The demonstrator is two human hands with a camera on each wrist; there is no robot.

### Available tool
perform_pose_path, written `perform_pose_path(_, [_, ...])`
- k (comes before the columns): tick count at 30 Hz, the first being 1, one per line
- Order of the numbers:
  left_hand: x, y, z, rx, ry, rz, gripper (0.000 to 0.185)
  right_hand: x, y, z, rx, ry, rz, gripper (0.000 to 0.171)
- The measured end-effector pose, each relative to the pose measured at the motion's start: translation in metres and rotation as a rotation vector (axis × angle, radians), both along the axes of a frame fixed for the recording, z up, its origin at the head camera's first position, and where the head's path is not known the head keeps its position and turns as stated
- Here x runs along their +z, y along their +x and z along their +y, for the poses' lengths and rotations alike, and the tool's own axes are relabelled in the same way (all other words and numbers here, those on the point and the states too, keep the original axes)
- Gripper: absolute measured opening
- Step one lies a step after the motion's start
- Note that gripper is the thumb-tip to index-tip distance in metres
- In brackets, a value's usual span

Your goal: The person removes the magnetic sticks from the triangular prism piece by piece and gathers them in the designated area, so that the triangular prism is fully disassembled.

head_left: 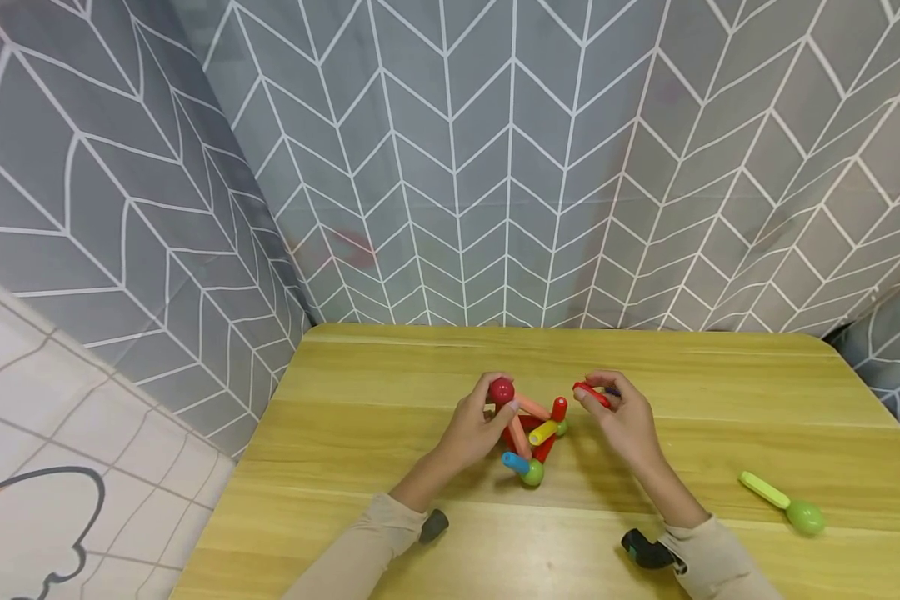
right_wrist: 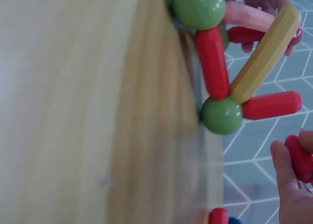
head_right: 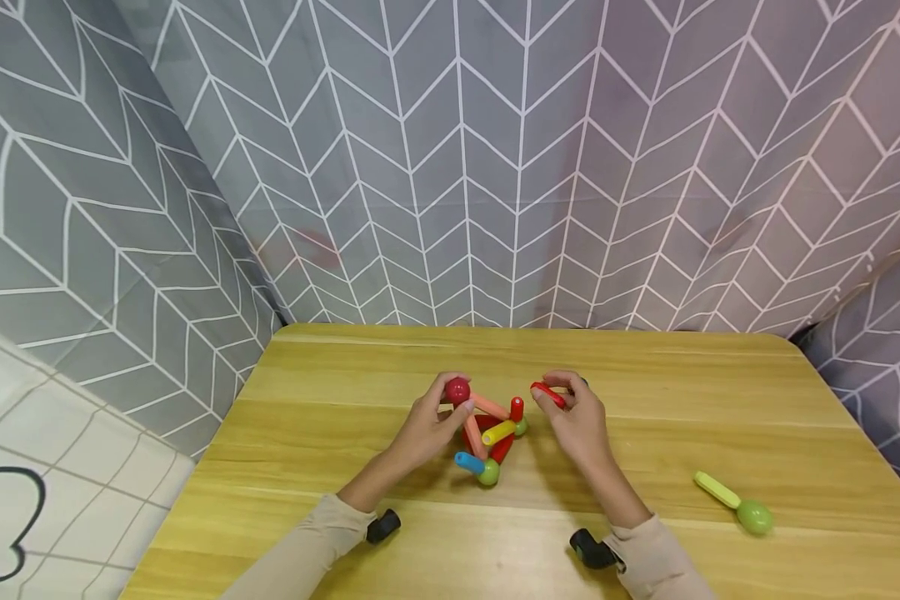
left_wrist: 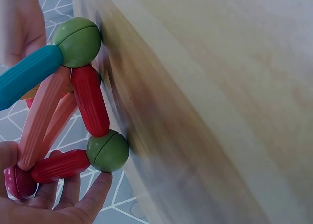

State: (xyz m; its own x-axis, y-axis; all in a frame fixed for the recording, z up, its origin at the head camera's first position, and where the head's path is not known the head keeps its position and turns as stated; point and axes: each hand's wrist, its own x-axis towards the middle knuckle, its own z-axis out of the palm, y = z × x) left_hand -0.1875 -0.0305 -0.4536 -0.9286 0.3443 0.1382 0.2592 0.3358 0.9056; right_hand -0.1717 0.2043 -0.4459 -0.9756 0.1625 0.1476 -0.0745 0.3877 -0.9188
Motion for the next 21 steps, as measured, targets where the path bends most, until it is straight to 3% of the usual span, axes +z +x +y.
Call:
perform_pose_path(7, [-0.001, 0.000, -0.001, 0.004, -0.004, -0.009, 0.039, -0.012, 0.004, 0.010, -0.027, -0.080, -0.049, 0.027])
perform_pose_path(13, [-0.001, 0.000, -0.001, 0.000, -0.006, -0.010, 0.040, -0.019, 0.008, 0.016, -0.012, 0.013, -0.059, 0.022])
perform_pose_path(21, [0.000, -0.001, -0.001, -0.012, -0.002, -0.009, 0.042, -0.022, 0.012, 0.024, 0.058, -0.033, -0.111, 0.029])
